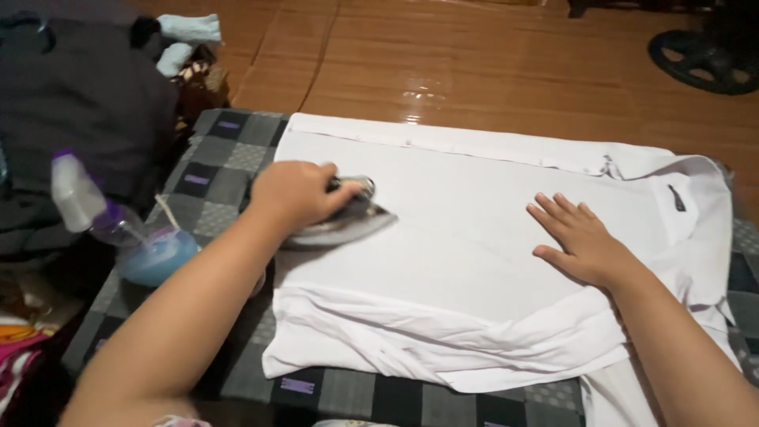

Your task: Ironing a white button-up dress shirt on an ironing board.

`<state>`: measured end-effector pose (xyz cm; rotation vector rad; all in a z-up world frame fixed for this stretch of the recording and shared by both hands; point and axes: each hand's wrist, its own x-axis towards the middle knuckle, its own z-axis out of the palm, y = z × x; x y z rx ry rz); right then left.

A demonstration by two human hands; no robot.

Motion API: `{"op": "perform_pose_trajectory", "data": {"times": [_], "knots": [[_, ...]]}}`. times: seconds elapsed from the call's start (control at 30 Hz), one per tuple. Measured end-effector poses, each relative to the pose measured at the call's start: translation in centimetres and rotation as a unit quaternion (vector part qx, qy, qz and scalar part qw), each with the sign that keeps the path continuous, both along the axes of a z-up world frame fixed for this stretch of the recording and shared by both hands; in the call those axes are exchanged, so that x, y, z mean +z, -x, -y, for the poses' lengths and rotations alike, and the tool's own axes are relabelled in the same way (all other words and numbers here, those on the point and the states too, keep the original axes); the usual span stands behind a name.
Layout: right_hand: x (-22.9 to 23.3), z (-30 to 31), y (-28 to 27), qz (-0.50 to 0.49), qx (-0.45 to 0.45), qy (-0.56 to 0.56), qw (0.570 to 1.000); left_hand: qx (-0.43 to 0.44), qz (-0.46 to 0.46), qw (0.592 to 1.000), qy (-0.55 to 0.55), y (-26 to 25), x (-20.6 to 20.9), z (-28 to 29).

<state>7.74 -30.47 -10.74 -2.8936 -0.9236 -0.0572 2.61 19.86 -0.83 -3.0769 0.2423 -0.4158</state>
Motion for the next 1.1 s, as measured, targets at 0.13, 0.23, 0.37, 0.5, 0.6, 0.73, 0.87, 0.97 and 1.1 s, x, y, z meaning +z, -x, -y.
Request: {"op": "perform_pose_trajectory", "data": {"times": [0.13,0.23,0.37,0.5,0.6,0.73,0.87,0.97,1.1], "knots": [[2.3,-0.9,0.4,-0.056,-0.047,0.105,0.992,-0.064,-0.026,0.998,0.001,-2.4,1.1,0.0],[2.6,-1.1,0.6,-0.06,-0.05,0.09,0.993,-0.134,0.066,0.989,0.011,-5.3,-0.6,3.1],[1.3,-0.3,-0.4,-0.033,-0.093,-0.002,0.995,-0.17,0.163,0.967,0.098,-8.1,-2.2,11.3],[0.8,0.4,-0.5,-0.018,-0.162,-0.078,0.983,-0.087,0.107,0.981,0.134,-9.5,-2.0,18.6],[0.5,0.6,-0.6,-0.024,-0.183,-0.044,0.982,-0.066,0.022,0.984,0.166,-9.5,-1.1,19.5],[0.7,0.3,-0.7,-0.012,-0.188,-0.034,0.982,-0.046,0.048,0.98,0.188,-10.0,-1.6,16.1],[0.0,0.9,-0.9,-0.006,-0.185,-0.025,0.982,0.081,0.011,0.986,0.147,-10.8,-2.6,8.0],[0.5,1.0,-1.1,-0.007,-0.193,-0.024,0.981,0.132,0.086,0.984,0.079,-10.5,-2.5,1.3],[1.6,1.5,-0.5,-0.051,-0.24,0.011,0.969,0.182,0.07,0.98,-0.031,-8.1,-0.7,-3.3]]}}
